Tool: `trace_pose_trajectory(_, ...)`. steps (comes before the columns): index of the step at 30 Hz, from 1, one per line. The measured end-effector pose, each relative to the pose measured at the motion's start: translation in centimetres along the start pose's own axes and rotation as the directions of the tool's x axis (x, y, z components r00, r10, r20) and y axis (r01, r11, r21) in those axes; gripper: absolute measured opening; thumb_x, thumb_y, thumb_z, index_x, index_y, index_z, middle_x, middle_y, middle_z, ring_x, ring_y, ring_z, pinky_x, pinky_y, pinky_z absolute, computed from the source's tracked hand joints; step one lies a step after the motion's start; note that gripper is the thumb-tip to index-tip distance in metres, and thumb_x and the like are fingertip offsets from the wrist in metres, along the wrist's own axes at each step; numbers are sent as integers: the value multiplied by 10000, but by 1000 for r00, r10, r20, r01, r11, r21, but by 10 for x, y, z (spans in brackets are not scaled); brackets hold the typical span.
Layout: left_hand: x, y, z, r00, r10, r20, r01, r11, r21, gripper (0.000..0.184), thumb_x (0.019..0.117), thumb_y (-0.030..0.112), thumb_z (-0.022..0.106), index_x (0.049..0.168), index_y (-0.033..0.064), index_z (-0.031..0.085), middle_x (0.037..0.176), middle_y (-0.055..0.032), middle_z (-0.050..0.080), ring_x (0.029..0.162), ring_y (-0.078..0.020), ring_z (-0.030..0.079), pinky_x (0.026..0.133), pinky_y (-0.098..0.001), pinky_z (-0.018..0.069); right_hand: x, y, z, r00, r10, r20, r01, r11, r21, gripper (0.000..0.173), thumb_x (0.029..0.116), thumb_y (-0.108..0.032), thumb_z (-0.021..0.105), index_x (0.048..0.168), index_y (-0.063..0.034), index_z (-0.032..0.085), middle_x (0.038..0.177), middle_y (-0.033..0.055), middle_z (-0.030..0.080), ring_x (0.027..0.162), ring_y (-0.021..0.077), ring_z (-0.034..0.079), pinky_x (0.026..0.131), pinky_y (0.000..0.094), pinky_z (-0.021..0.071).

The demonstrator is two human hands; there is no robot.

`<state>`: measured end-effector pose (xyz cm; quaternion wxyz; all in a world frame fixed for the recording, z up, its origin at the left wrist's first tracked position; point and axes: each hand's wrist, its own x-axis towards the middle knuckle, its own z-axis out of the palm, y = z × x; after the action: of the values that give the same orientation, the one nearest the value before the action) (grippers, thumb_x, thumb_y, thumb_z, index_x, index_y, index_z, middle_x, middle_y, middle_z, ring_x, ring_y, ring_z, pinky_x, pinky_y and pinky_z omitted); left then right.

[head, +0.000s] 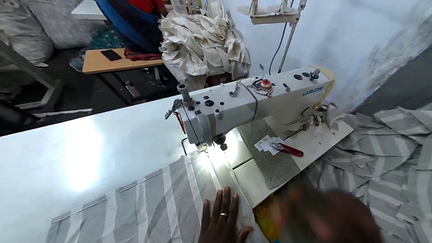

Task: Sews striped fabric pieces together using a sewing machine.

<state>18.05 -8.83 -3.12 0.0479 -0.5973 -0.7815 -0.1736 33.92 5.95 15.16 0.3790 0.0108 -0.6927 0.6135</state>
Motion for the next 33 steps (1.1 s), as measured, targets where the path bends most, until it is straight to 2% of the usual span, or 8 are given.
trace_pose_trajectory(3,-3,0,7,999,-4,-33,5,1000,26,871,983,752,296,1534,105,484,1594,-183,434,1493,-368,387,1208,-656,217,20,111,-70,981,-82,-176,-115,487,-866,272,1012,-168,604,1261,-98,688,1054,38,753,937,187,717,791,366,614)
trace_pose_trajectory(5,-3,-2,9,999,10,-44,-8,999,54,864,983,751,291,1535,115,484,1598,-170,434,1495,-364,384,1207,-648,223,15,155,-92,971,37,-237,-240,150,-959,377,971,-141,669,1346,-103,678,1015,132,746,933,353,701,749,525,584)
trace_pose_trajectory(8,-3,-4,13,998,17,-55,-13,997,72,856,985,749,296,1536,122,484,1602,-165,430,1496,-367,382,1204,-649,224,1,179,-97,956,135,-261,-268,35,-963,432,966,-112,654,1398,-122,647,1145,166,729,1052,396,682,845,559,567)
trace_pose_trajectory(13,1,0,-14,984,-134,-114,58,860,-507,561,1062,501,454,1298,53,694,1395,-138,648,1359,-303,565,1180,-611,310,-11,145,-54,959,-171,-225,-171,281,-944,384,946,-158,658,1316,-55,678,1002,83,744,876,245,706,733,411,603)
trace_pose_trajectory(19,28,16,-79,862,-463,208,146,-166,-975,165,1023,69,551,1050,2,699,856,-19,744,707,-102,713,665,-281,625,-38,110,50,961,-274,31,200,614,-764,228,1000,-232,665,1222,-183,649,1001,-8,715,936,110,659,840,224,545)
trace_pose_trajectory(23,19,2,-100,881,-452,136,192,79,-978,129,988,0,572,1003,-8,700,848,-11,753,714,-92,732,665,-262,636,-18,96,38,985,68,-160,-127,909,-398,491,918,-222,764,1340,-34,597,1121,23,718,928,61,693,653,188,586)
trace_pose_trajectory(28,2,-12,-110,923,-385,19,167,353,-921,93,974,54,637,987,8,717,832,16,732,706,-37,701,643,-222,612,8,77,28,920,354,-168,-366,929,-50,485,882,-38,748,1334,-10,575,884,39,720,696,106,688,595,243,597)
trace_pose_trajectory(33,3,-2,-122,923,-384,32,111,186,-976,225,964,93,686,1156,-22,708,956,6,751,782,-62,714,687,-242,620,-1,72,49,955,260,-142,-258,966,35,468,908,-50,745,1328,-11,542,931,29,726,761,93,706,641,249,617)
